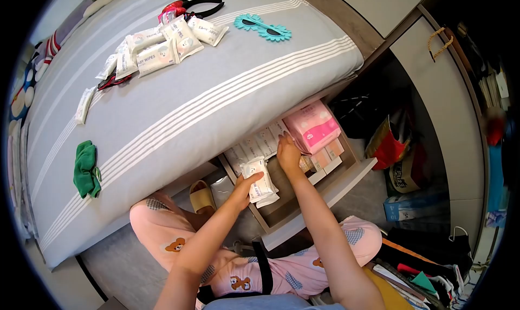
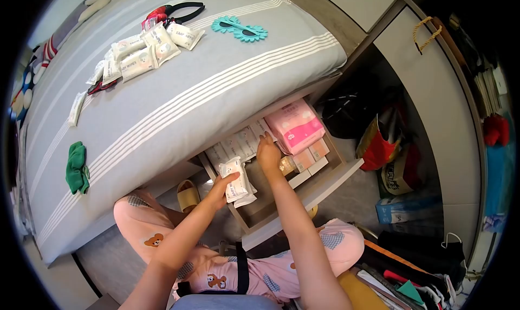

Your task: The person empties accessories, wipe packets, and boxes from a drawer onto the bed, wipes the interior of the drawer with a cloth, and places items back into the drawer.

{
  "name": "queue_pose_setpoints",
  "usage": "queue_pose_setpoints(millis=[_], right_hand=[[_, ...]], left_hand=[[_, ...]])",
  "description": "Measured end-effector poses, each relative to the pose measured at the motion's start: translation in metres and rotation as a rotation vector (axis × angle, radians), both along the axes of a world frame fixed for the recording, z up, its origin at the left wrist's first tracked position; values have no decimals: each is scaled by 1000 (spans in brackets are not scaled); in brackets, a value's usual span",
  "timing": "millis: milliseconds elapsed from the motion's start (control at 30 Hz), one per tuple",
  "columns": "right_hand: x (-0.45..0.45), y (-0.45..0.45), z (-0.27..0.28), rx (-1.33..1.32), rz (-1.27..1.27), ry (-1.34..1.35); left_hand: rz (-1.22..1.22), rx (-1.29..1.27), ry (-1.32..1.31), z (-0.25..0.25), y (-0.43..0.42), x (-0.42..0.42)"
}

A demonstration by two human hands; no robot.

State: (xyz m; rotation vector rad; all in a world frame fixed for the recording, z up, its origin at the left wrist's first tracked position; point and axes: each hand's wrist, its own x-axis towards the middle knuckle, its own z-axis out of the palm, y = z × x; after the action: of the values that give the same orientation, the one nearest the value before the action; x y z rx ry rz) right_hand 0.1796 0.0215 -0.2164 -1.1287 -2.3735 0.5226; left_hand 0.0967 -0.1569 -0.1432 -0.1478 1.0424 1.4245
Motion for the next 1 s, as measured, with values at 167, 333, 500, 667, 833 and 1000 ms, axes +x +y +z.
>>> queue_pose_setpoints(millis=[167,333,500,667,833,1000], right_hand=[[14,16,-26,137,242,-95],[16,-14,69,-969,150,-76],[25,-54,100,-928,419,-165],[35,-66,103,-1315,264,123],[46,-66,74,-1669,41,546],[40,-73,53,-1681,-91,759]], left_hand=[[51,22,-36,-2,0,2],[215,80,28,-17,4,12],[256,75,132,-28,8,23],[137,73,126,-25,-5,24],[122,33,371,-20,-8,22],[394,-146,551,-6,-17,16]])
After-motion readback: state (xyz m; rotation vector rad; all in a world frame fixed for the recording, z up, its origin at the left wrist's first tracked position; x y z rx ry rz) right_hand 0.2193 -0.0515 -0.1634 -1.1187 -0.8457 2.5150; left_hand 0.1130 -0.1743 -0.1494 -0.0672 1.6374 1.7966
